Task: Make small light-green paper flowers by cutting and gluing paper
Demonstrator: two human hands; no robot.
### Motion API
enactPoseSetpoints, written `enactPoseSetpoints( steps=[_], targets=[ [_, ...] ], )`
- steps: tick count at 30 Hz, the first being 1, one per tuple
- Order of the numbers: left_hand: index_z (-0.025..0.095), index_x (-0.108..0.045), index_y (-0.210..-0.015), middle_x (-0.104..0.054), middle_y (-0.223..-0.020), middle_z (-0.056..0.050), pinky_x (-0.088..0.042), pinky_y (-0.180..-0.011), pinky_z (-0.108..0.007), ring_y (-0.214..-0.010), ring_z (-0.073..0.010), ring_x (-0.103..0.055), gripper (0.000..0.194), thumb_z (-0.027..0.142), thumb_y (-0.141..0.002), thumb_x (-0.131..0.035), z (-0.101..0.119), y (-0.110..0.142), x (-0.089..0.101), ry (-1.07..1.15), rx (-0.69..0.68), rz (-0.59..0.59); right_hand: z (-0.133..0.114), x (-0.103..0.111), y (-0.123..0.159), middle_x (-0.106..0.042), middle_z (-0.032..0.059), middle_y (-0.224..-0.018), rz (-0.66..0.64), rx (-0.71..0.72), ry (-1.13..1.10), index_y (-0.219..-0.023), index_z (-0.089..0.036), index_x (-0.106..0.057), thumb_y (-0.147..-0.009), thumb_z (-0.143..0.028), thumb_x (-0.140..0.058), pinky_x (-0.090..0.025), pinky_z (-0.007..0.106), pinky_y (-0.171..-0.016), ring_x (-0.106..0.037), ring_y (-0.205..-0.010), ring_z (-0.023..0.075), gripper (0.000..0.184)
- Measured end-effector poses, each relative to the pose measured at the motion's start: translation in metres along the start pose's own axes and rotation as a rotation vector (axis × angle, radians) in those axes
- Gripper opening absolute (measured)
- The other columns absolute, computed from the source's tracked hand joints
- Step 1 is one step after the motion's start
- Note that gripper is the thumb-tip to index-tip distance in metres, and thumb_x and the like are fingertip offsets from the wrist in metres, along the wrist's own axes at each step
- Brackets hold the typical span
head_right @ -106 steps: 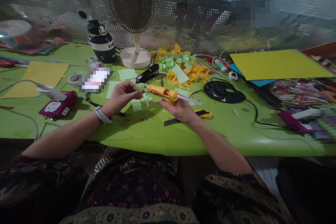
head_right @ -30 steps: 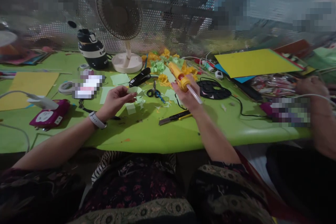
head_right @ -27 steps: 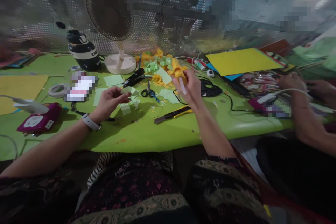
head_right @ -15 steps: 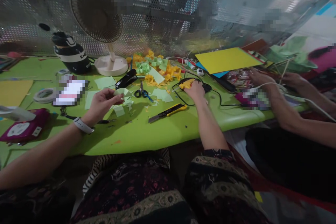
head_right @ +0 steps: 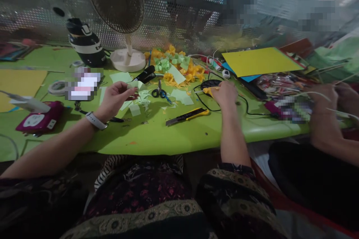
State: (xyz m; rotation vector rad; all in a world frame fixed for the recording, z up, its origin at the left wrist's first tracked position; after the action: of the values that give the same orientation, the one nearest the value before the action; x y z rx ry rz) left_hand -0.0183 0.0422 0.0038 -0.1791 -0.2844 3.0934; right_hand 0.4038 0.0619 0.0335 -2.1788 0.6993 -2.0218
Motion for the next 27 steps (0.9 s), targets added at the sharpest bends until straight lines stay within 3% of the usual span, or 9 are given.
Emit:
enactPoseSetpoints(
  steps=[3,7,10,12,17,27],
  targets=[
    [0.018,-0.056,-0.075,-0.070,-0.070,-0.002,-0.062,-0.063,-0.024,-0.067,-0.0146,-0.073,0.030,0.033,-0.076,-0.082,0.001,-0.003,0.003,0.028,0.011,0.017,-0.050,0.025,0.011,-0.070,0.0154,-0.104,-0.012,0.171,-0.164,-0.103,-0.016,-0.072,-0.086,-0.032,-0.061,-0.047,0.044,-0.091,-0.063,-0.100,0.0301,0.026],
    [0.018,-0.055,-0.077,-0.070,-0.071,-0.001,-0.062,-0.062,-0.023,-0.070,-0.0147,-0.074,0.031,0.035,-0.078,-0.081,0.003,-0.004,0.005,0.038,0.001,0.052,-0.143,0.036,0.044,-0.072,0.0093,-0.098,-0.306,0.567,-0.449,-0.098,-0.018,-0.073,-0.090,-0.032,-0.060,-0.049,0.035,-0.078,-0.065,-0.084,0.0215,0.020],
    [0.019,-0.054,-0.078,-0.070,-0.072,-0.001,-0.061,-0.060,-0.021,-0.070,-0.0137,-0.074,0.029,0.036,-0.081,-0.078,0.003,-0.006,0.006,0.022,0.008,0.075,-0.195,0.032,0.069,-0.072,0.0092,-0.098,-0.439,0.802,-0.401,-0.095,-0.017,-0.072,-0.090,-0.028,-0.062,-0.044,0.032,-0.075,-0.063,-0.085,0.0204,0.016],
    [0.019,-0.055,-0.078,-0.071,-0.073,-0.001,-0.059,-0.059,-0.020,-0.069,-0.0129,-0.074,0.027,0.035,-0.083,-0.076,0.004,-0.007,0.007,0.014,0.009,0.083,-0.214,0.024,0.081,-0.072,0.0089,-0.097,-0.518,0.917,-0.323,-0.093,-0.016,-0.071,-0.090,-0.023,-0.061,-0.040,0.030,-0.071,-0.062,-0.085,0.0200,0.013],
    [0.019,-0.055,-0.078,-0.072,-0.076,-0.002,-0.058,-0.056,-0.018,-0.066,-0.0118,-0.073,0.025,0.032,-0.085,-0.075,0.005,-0.007,0.007,0.004,0.009,0.081,-0.226,0.003,0.102,-0.071,0.0080,-0.100,-0.654,1.044,-0.267,-0.097,-0.017,-0.070,-0.090,-0.015,-0.060,-0.037,0.029,-0.072,-0.061,-0.088,0.0191,0.012],
    [0.018,-0.058,-0.083,-0.070,-0.065,-0.001,-0.051,-0.045,-0.019,-0.050,-0.0114,-0.068,0.026,0.039,-0.088,-0.072,-0.001,0.000,0.002,-0.070,0.115,0.035,-0.229,-0.011,0.114,-0.070,0.0085,-0.099,-0.668,0.988,-0.272,-0.093,-0.017,-0.068,-0.093,-0.018,-0.058,-0.038,0.032,-0.076,-0.060,-0.089,0.0205,0.010]
  ],
)
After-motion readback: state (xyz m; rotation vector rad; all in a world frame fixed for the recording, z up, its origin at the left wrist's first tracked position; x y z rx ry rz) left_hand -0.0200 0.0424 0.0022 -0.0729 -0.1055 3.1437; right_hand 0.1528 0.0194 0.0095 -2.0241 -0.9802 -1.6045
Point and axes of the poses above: each hand's wrist, its own y-axis away from the middle knuckle, its own x-axis out of the back of the hand, z = x × y, the point moved 5 cm from there along -y, towards the middle knuckle
